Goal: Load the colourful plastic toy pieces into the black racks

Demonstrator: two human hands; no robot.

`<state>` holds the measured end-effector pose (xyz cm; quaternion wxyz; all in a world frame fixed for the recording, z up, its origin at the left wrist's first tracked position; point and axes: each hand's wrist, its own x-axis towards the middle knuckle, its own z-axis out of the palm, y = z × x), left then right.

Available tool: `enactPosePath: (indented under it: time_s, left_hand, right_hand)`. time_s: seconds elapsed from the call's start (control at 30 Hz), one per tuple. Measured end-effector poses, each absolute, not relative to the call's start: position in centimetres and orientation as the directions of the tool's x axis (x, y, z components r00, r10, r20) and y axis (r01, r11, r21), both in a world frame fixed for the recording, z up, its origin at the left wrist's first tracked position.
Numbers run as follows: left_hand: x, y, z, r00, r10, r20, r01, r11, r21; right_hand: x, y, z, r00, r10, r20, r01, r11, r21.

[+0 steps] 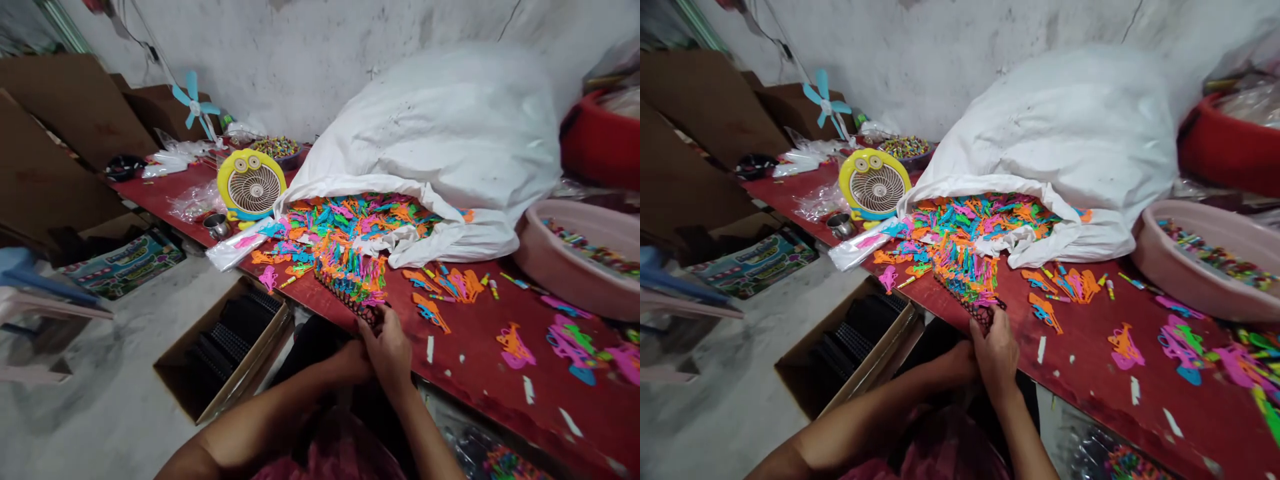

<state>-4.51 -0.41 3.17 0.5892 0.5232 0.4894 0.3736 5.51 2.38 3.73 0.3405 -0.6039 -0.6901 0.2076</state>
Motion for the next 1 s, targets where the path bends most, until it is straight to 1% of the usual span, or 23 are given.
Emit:
enactPosePath:
  time_s: [0.07, 0.1, 0.13, 0.17, 0.2, 0.23, 0.27, 0.3, 0.37, 0.43, 0.53, 0.63, 0.7, 0.77, 0.9, 1.0]
  left_hand:
    - [-6.6, -0.8, 4.7, 0.247, 0.960, -0.135, 0.101, 0.113, 0.988]
    - [-7.7, -0.9, 5.7, 0.215, 0.976, -0.040, 0.174, 0.002, 0.985]
    - [-8.9, -0.8, 6.6, 0.101, 0.992, 0.081, 0.249, -0.104, 0.963]
    - [-9.9, -0.6, 7.5, 0.000, 0.977, 0.214, 0.351, -0.200, 0.915]
    - [-10.9, -0.1, 8.4, -0.102, 0.931, 0.350, 0.484, -0.261, 0.835]
    - [-11.8, 0.6, 9.2, -0.120, 0.887, 0.446, 0.615, -0.287, 0.735]
    - [-12.6, 1.4, 9.8, -0.113, 0.836, 0.536, 0.720, -0.303, 0.625]
    - [-13.2, 2.4, 10.2, -0.050, 0.816, 0.576, 0.790, -0.321, 0.523]
    - [-14.0, 4.5, 10.7, 0.117, 0.806, 0.580, 0.854, -0.379, 0.355]
    - [-14.3, 6.1, 10.8, 0.228, 0.815, 0.533, 0.876, -0.410, 0.252]
    - [-13.7, 6.8, 11.0, 0.260, 0.846, 0.466, 0.909, -0.377, 0.179]
    - [-12.7, 6.0, 11.6, 0.258, 0.867, 0.427, 0.933, -0.338, 0.123]
    - [-12.2, 5.2, 11.9, 0.269, 0.868, 0.416, 0.937, -0.336, 0.094]
    - [-12.1, 4.7, 12.2, 0.271, 0.875, 0.401, 0.940, -0.330, 0.086]
    - [-12.9, 4.8, 13.0, 0.260, 0.908, 0.328, 0.943, -0.311, 0.114]
    - [-13.4, 5.5, 14.1, 0.267, 0.919, 0.289, 0.939, -0.316, 0.137]
  right_hand:
    - [5.9, 3.2, 3.8, -0.047, 0.980, 0.193, 0.707, 0.169, -0.687]
    - [6.0, 3.6, 3.9, -0.046, 0.980, 0.195, 0.712, 0.169, -0.681]
    - [6.1, 4.0, 4.0, -0.045, 0.978, 0.203, 0.721, 0.172, -0.671]
    - [6.2, 4.5, 4.1, -0.043, 0.976, 0.214, 0.734, 0.177, -0.656]
    - [6.3, 4.9, 4.1, -0.044, 0.973, 0.226, 0.747, 0.182, -0.639]
    - [6.4, 5.4, 4.2, -0.046, 0.970, 0.240, 0.757, 0.191, -0.625]
    - [6.5, 6.0, 4.2, -0.047, 0.965, 0.259, 0.760, 0.203, -0.617]
    - [6.7, 6.5, 4.2, -0.048, 0.958, 0.281, 0.758, 0.218, -0.614]
    - [7.1, 7.4, 4.2, -0.050, 0.946, 0.321, 0.745, 0.249, -0.619]
    - [7.4, 8.0, 4.4, -0.038, 0.941, 0.336, 0.735, 0.255, -0.629]
    - [7.2, 8.1, 4.7, -0.018, 0.939, 0.344, 0.698, 0.257, -0.668]
    - [6.8, 7.9, 5.0, 0.013, 0.934, 0.356, 0.569, 0.285, -0.771]
    - [6.6, 8.0, 5.0, 0.050, 0.947, 0.318, 0.455, 0.262, -0.851]
    - [6.7, 8.4, 4.9, 0.048, 0.967, 0.250, 0.384, 0.213, -0.898]
    - [6.8, 10.3, 3.9, -0.047, 0.989, 0.143, 0.327, 0.150, -0.933]
    - [6.5, 11.5, 3.0, -0.088, 0.992, 0.086, 0.215, 0.104, -0.971]
